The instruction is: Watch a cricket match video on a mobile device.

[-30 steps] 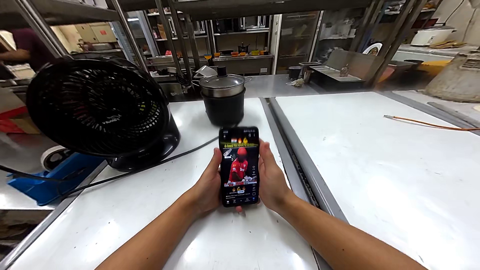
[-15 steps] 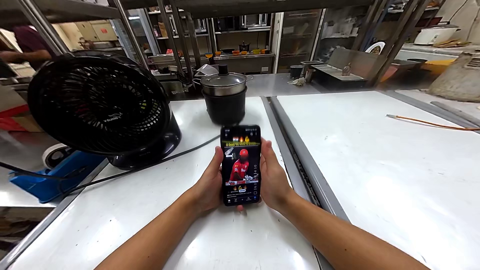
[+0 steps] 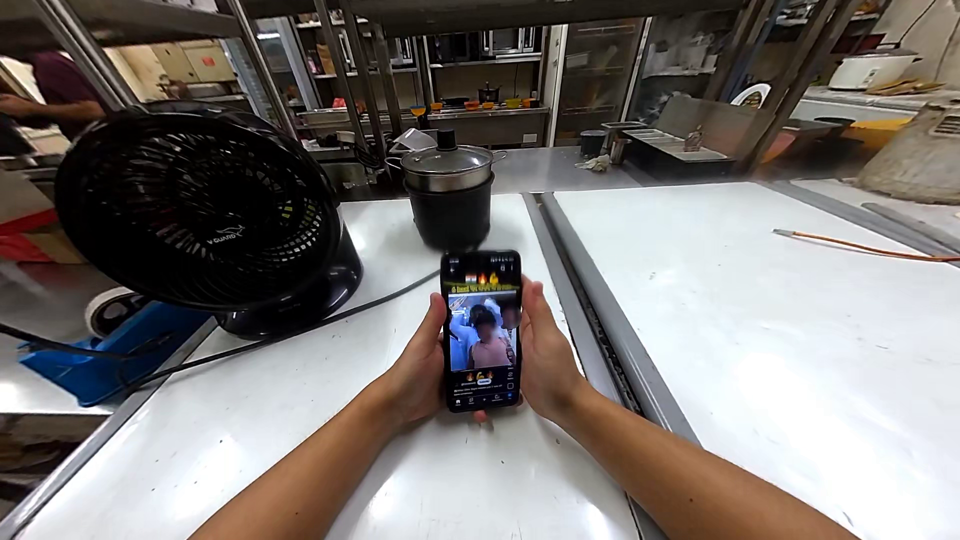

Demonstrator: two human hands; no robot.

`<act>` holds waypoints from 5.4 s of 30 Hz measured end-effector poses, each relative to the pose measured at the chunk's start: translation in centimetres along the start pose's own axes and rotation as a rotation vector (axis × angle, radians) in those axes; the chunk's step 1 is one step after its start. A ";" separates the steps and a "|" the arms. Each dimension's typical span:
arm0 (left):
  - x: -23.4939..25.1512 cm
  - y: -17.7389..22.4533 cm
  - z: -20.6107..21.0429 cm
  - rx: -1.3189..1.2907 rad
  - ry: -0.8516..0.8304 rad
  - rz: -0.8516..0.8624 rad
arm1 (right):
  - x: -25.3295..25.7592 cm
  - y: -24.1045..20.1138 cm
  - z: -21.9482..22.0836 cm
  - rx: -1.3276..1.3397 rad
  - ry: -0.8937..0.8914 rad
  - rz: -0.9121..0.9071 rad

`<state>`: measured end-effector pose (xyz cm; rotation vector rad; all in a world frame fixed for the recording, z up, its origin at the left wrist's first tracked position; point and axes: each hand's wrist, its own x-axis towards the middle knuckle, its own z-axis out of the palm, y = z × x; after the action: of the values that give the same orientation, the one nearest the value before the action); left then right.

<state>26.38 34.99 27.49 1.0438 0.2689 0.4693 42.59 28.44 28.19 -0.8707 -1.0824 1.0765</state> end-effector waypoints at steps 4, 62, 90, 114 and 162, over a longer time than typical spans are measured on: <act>0.0 0.0 -0.1 -0.004 0.003 -0.004 | 0.0 -0.1 0.0 -0.007 0.006 0.001; 0.0 0.0 0.0 0.014 0.019 -0.028 | 0.0 0.0 -0.1 0.009 -0.007 0.018; -0.1 0.1 0.4 -0.002 0.052 -0.004 | -0.1 0.1 0.0 -0.006 0.009 0.015; 0.0 0.0 0.0 0.034 0.011 -0.006 | 0.1 0.1 0.0 0.021 -0.016 0.000; 0.0 0.0 0.0 0.003 0.005 -0.008 | 0.0 0.1 -0.1 0.019 -0.019 0.010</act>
<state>26.35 34.97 27.45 1.0443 0.2787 0.4646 42.64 28.45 28.08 -0.8536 -1.0830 1.1038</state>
